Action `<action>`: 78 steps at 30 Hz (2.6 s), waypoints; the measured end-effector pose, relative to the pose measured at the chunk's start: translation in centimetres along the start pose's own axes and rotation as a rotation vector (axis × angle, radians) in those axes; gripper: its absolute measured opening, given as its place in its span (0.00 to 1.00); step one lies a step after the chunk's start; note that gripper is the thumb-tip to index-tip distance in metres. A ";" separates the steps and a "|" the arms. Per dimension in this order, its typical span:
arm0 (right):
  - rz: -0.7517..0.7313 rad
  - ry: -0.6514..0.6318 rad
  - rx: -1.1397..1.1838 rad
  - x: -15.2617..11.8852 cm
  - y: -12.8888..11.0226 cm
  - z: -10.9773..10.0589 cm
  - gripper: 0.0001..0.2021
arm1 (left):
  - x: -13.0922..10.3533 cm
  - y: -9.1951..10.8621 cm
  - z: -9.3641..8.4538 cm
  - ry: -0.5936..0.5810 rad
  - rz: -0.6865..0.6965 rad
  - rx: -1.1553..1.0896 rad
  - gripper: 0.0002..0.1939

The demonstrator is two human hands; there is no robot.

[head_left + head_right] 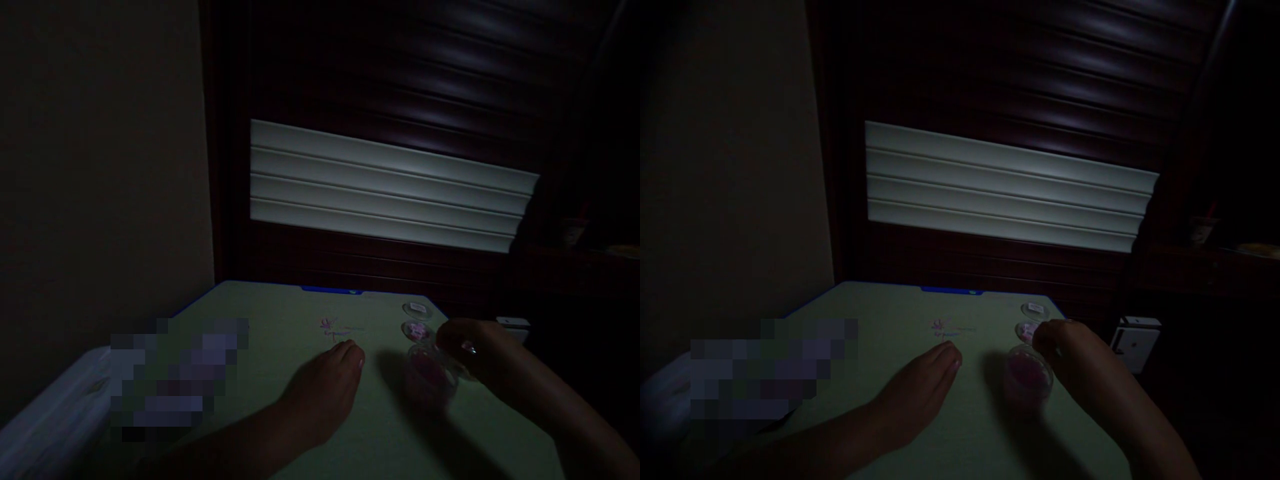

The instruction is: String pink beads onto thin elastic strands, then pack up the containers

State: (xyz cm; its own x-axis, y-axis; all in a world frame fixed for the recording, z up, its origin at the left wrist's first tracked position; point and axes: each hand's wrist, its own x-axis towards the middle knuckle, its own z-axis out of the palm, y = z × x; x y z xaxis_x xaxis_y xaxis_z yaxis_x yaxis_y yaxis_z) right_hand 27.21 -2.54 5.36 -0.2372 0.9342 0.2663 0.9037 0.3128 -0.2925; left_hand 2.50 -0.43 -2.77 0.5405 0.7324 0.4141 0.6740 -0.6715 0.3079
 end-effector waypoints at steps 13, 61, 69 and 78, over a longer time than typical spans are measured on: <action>0.086 -0.077 -0.097 0.3 1.9 1.6 0.12 | 0.0 -0.1 0.1 0.010 0.004 0.012 0.12; -0.200 0.010 -0.210 1.0 -6.5 5.9 0.13 | 2.0 -4.9 0.7 0.076 -0.053 0.384 0.10; -0.216 0.024 -0.186 0.8 -6.6 5.7 0.13 | 2.4 -5.0 0.9 0.065 -0.024 0.374 0.10; -0.234 0.013 -0.203 0.9 -6.7 5.5 0.13 | 2.5 -4.7 0.8 0.035 -0.035 0.414 0.09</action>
State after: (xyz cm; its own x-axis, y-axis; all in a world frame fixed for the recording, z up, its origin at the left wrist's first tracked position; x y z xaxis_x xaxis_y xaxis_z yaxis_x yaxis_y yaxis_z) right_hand 19.01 -2.88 2.55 -0.4434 0.8383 0.3172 0.8783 0.4770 -0.0329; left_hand 1.08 4.63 -3.89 0.5013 0.7450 0.4401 0.8409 -0.5393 -0.0449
